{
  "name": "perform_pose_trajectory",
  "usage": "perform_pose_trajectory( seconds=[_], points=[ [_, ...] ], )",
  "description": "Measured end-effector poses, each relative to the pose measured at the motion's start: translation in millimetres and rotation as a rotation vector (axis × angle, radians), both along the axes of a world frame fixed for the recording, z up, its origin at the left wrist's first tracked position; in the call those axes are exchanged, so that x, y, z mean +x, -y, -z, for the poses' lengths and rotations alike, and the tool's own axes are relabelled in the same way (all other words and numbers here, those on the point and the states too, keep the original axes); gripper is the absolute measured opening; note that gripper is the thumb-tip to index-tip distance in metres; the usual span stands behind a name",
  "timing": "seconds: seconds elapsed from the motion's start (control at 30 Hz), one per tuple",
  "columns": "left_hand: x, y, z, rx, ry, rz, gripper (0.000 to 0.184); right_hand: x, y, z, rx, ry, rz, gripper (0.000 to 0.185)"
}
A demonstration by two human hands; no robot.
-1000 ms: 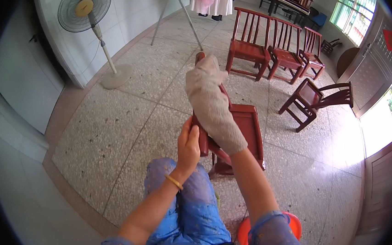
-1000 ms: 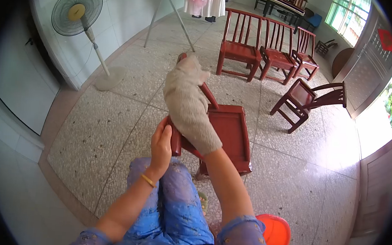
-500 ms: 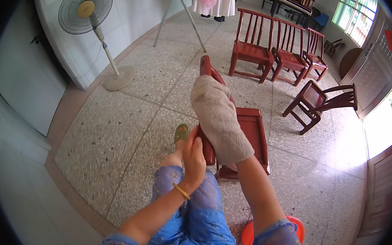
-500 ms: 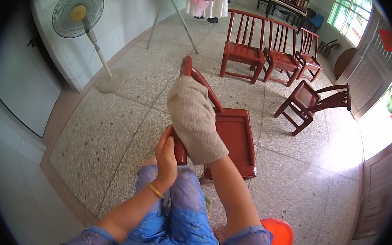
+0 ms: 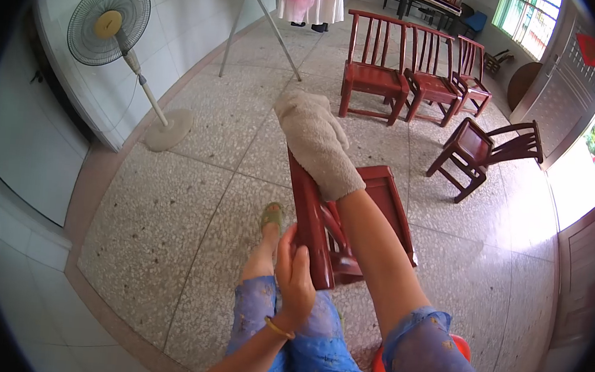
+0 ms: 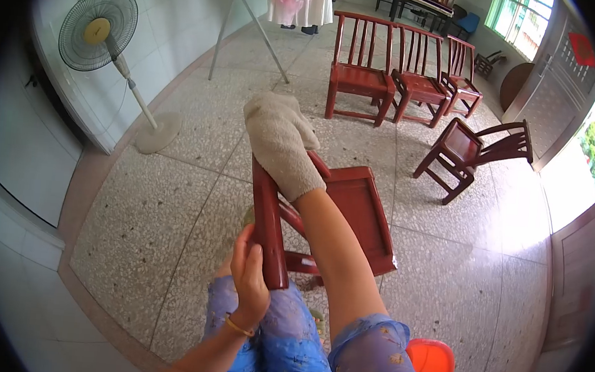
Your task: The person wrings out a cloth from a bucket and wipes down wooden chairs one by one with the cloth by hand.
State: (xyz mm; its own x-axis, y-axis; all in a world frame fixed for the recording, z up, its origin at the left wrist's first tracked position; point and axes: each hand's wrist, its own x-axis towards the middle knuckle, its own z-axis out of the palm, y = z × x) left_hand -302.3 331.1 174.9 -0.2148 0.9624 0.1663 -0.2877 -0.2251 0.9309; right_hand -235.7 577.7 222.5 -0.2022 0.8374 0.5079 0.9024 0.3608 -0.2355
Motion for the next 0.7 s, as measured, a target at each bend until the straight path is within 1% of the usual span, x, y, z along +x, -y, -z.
perform_pose_trajectory(
  seconds=[0.07, 0.1, 0.2, 0.27, 0.3, 0.33, 0.37, 0.4, 0.47, 0.5, 0.53, 0.6, 0.63, 0.67, 0.7],
  points=[
    [-2, -2, 1, 0.023, -0.044, -0.004, 0.041, 2, 19, 7, -0.023, -0.152, -0.005, 0.022],
    [-2, -4, 1, 0.048, -0.092, -0.009, 0.039, 5, 35, 9, -0.028, -0.153, -0.003, 0.022],
    [5, -3, -3, 0.071, -0.175, -0.036, 0.037, 33, 113, 15, 0.052, -0.231, -0.125, 0.029],
    [16, -3, -3, 0.084, -0.168, -0.044, 0.035, 49, 165, 24, 0.105, -0.278, -0.208, 0.034],
    [21, -3, -5, 0.064, -0.093, -0.027, 0.035, 52, 178, 48, 0.101, -0.279, -0.206, 0.034],
    [26, -4, -6, 0.043, -0.019, -0.01, 0.034, 56, 182, 89, -0.006, -0.391, -0.193, 0.036],
    [21, -8, -7, -0.002, -0.107, -0.008, 0.033, 58, 191, 115, -0.113, -0.505, -0.178, 0.039],
    [18, -12, 0, -0.007, -0.114, -0.003, 0.033, 61, 219, 105, -0.116, -0.512, -0.172, 0.039],
    [15, -22, 13, -0.056, 0.041, 0.075, 0.033, 69, 276, 45, -0.351, 0.165, 0.058, 0.041],
    [13, -19, -9, -0.194, 0.174, 0.129, 0.031, 63, 278, 39, -0.357, 0.158, 0.06, 0.041],
    [15, -22, -16, -0.205, 0.165, 0.131, 0.031, 51, 273, 35, -0.47, -0.096, 0.294, 0.039],
    [18, -26, -21, -0.283, 0.081, 0.039, 0.031, 35, 261, 21, -0.69, -0.606, 0.767, 0.038],
    [24, -22, -27, -0.28, 0.066, 0.031, 0.032, 47, 254, -26, -0.791, -0.966, 0.822, 0.028],
    [25, -22, -26, -0.295, 0.051, 0.034, 0.032, 65, 258, 47, -0.36, -0.666, 0.447, 0.028],
    [24, -22, -23, -0.25, 0.014, 0.045, 0.033, 79, 254, 67, -0.135, -0.606, 0.296, 0.028]
  ],
)
